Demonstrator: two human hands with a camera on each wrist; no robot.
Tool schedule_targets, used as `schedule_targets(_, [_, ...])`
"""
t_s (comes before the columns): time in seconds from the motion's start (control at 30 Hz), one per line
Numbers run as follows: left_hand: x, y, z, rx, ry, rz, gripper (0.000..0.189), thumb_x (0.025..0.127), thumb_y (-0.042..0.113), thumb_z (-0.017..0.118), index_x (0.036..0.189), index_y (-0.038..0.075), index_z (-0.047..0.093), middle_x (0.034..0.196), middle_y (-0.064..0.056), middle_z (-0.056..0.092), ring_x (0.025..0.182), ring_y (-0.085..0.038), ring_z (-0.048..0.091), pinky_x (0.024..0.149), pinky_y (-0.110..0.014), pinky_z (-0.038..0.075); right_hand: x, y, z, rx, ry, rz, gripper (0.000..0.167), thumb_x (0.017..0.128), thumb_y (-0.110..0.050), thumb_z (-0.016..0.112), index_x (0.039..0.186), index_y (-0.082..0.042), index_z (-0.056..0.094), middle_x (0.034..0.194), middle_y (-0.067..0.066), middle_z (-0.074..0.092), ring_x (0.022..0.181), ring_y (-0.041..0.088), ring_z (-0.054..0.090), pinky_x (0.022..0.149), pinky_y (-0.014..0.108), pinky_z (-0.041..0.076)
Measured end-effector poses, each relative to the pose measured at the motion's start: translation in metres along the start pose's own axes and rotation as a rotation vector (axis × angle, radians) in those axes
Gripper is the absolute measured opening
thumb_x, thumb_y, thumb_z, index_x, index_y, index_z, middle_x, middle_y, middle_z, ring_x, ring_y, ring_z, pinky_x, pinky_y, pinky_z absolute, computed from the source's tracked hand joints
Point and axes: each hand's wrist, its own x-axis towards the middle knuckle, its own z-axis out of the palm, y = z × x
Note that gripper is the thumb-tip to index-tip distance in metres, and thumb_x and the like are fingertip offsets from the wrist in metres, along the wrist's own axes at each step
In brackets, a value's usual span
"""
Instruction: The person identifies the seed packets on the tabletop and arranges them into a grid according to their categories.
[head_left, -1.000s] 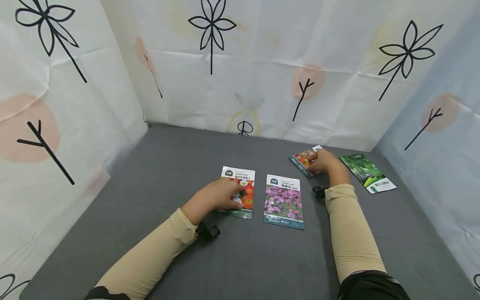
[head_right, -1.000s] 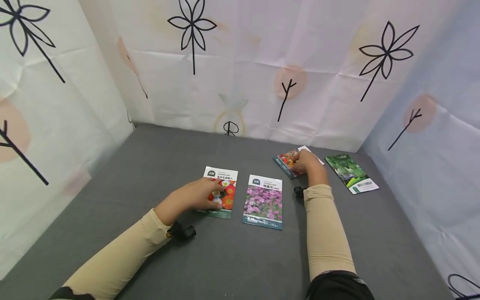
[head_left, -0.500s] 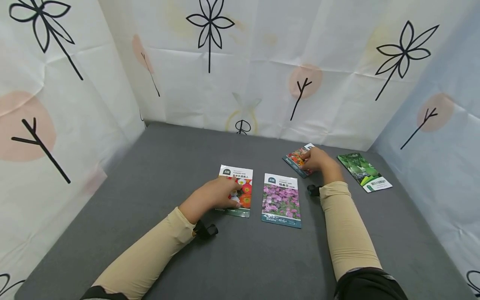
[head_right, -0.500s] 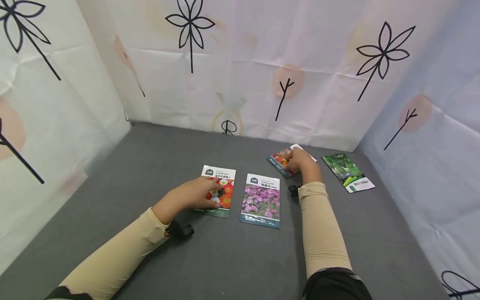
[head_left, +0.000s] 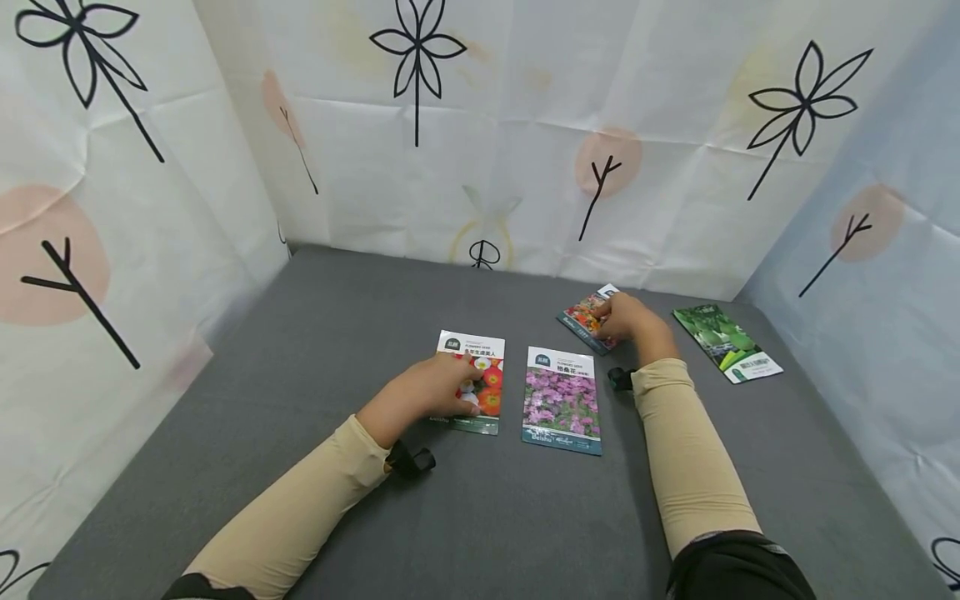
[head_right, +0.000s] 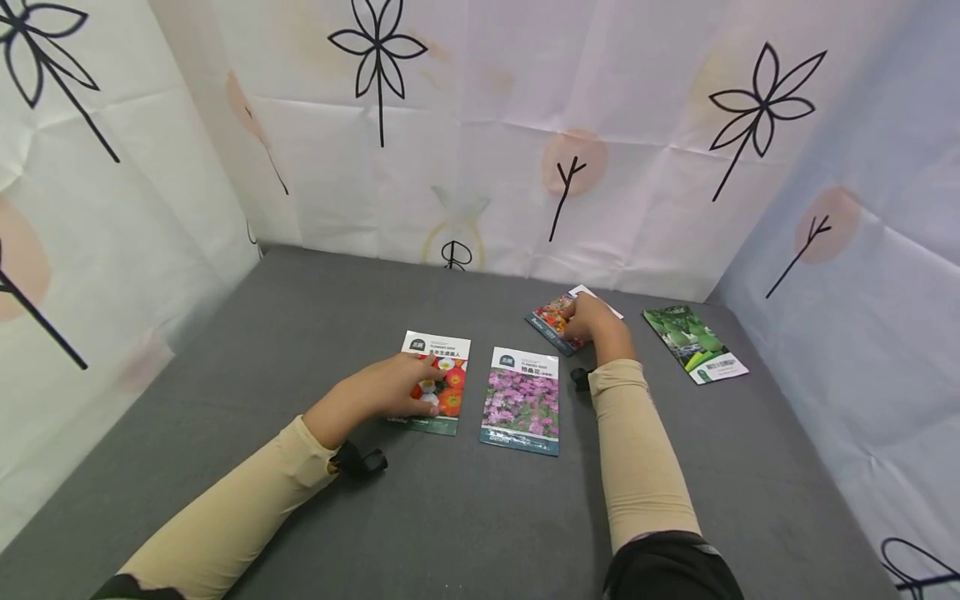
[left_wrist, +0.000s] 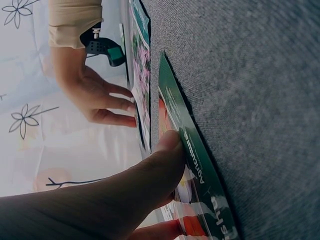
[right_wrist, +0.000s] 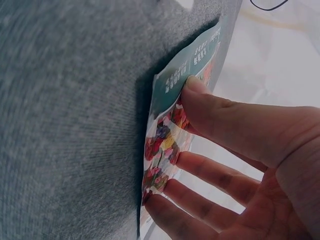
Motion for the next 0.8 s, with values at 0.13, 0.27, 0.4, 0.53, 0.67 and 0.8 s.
schedule_targets(0.13, [-0.001, 0.000, 0.000, -0.004, 0.003, 0.002, 0.057, 0.094, 0.036, 0.082, 0.143, 0.010, 0.067, 0.133, -0.012, 0.069, 0.118, -0.029, 0.066, 0.102, -0.048, 0.055, 0.001, -0.003, 0.001, 0.019, -0.008, 0.013, 0.050, 0.098, -0.010, 0.074, 0.144, 0.006, 0.061, 0.148, 0.031, 0.058, 0.099, 0.034, 0.072, 0.090, 0.046, 0.058])
schedule_targets(0.27, [-0.001, 0.000, 0.000, -0.005, 0.010, 0.006, 0.057, 0.094, 0.035, 0.083, 0.142, 0.009, 0.068, 0.131, -0.012, 0.070, 0.116, -0.029, 0.067, 0.102, -0.048, 0.056, 0.003, -0.004, 0.000, 0.021, -0.006, 0.012, 0.050, 0.098, -0.010, 0.074, 0.144, 0.006, 0.062, 0.146, 0.033, 0.059, 0.084, 0.027, 0.072, 0.086, 0.044, 0.058])
schedule_targets(0.4, [-0.001, 0.000, -0.001, -0.005, 0.007, 0.000, 0.058, 0.094, 0.036, 0.083, 0.143, 0.010, 0.067, 0.134, -0.012, 0.069, 0.119, -0.029, 0.066, 0.104, -0.048, 0.055, 0.004, -0.005, 0.000, 0.014, -0.007, -0.010, 0.050, 0.099, -0.009, 0.073, 0.144, 0.007, 0.061, 0.145, 0.033, 0.060, 0.084, 0.028, 0.074, 0.089, 0.046, 0.058])
schedule_targets(0.53, [-0.001, 0.001, -0.002, -0.010, -0.004, -0.013, 0.060, 0.094, 0.037, 0.082, 0.146, 0.011, 0.066, 0.140, -0.012, 0.067, 0.124, -0.030, 0.065, 0.107, -0.049, 0.054, 0.004, -0.008, 0.002, 0.011, -0.014, -0.015, 0.051, 0.099, -0.010, 0.073, 0.146, 0.006, 0.060, 0.146, 0.033, 0.059, 0.084, 0.030, 0.077, 0.088, 0.046, 0.060])
schedule_targets(0.67, [0.000, 0.000, -0.001, -0.014, -0.005, -0.012, 0.061, 0.094, 0.038, 0.082, 0.146, 0.011, 0.066, 0.144, -0.013, 0.065, 0.126, -0.030, 0.064, 0.108, -0.049, 0.054, 0.006, -0.010, 0.003, -0.003, -0.019, -0.003, 0.050, 0.100, -0.011, 0.073, 0.146, 0.005, 0.060, 0.147, 0.032, 0.058, 0.083, 0.027, 0.075, 0.088, 0.046, 0.059])
schedule_targets(0.8, [0.000, -0.001, 0.000, -0.013, 0.003, -0.007, 0.059, 0.094, 0.038, 0.083, 0.145, 0.012, 0.067, 0.143, -0.013, 0.066, 0.123, -0.029, 0.065, 0.106, -0.049, 0.054, 0.007, -0.014, 0.003, -0.011, -0.020, -0.002, 0.050, 0.100, -0.012, 0.073, 0.146, 0.005, 0.060, 0.147, 0.032, 0.059, 0.085, 0.027, 0.074, 0.089, 0.046, 0.059])
